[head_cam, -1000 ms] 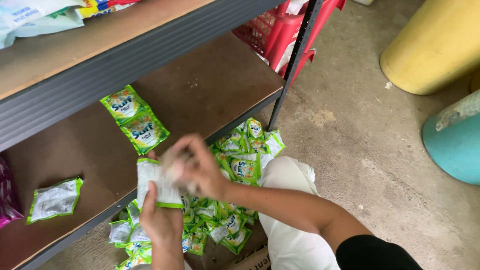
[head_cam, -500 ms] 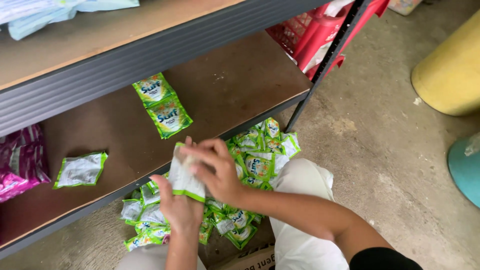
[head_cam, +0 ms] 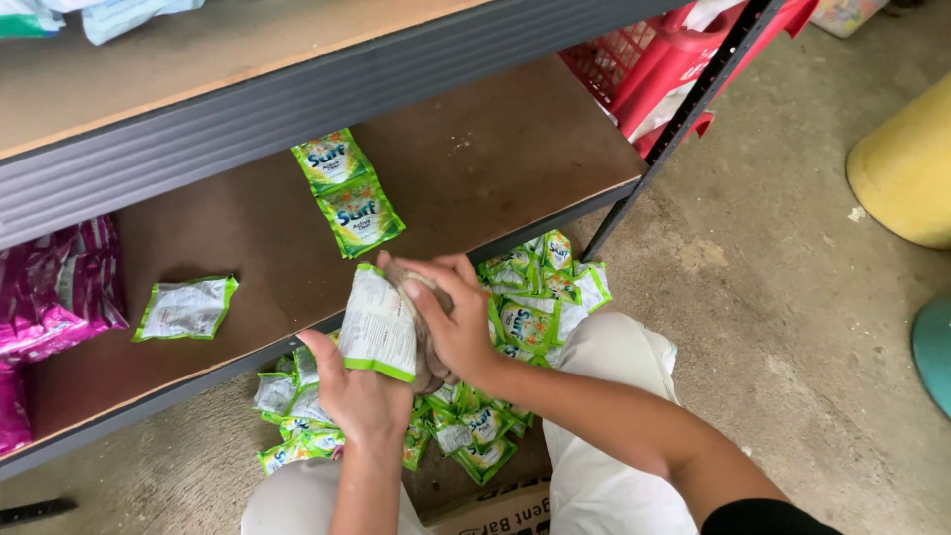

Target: The person cleans and organizes small detergent packets on a storage shelf by holding each packet with one hand and wiping it with a cloth in the other, then flipping and aligning the packets by hand.

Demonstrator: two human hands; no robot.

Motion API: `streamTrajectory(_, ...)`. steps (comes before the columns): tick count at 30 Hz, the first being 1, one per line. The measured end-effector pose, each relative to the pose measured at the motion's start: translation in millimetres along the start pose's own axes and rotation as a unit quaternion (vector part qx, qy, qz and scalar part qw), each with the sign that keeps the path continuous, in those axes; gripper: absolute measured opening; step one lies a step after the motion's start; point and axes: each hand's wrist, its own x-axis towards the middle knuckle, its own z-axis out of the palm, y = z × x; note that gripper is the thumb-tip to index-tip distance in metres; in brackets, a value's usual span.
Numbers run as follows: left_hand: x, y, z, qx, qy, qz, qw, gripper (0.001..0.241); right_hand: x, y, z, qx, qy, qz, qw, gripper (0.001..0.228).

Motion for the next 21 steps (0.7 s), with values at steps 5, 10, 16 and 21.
streamTrajectory(5,7.0,5.1,-8.7,-0.172,0.011,-0.054,0.984,0.087,-40.6,-8.3,5.4,0.006,-0.055,-0.098,0.994,0.028)
streamTrajectory(10,6.7,-8.6,-14.6,-0.204,0.043,-0.110,0.972,0.068,-10.7,6.3,-2.6,-0.022,-0.050,-0.097,0.994,0.029)
streamTrajectory(16,11.1,-17.0,-18.5,-0.195,0.010,-0.069,0.978,0.064,-12.4,-4.1,1.5,0.003,-0.003,-0.015,1.000,0.028)
streamTrajectory(21,14.9,-16.9,-18.6,-0.276,0.020,-0.064,0.959,0.064,-23.3,-6.0,-1.8,0.002,-0.053,-0.068,0.996,0.028)
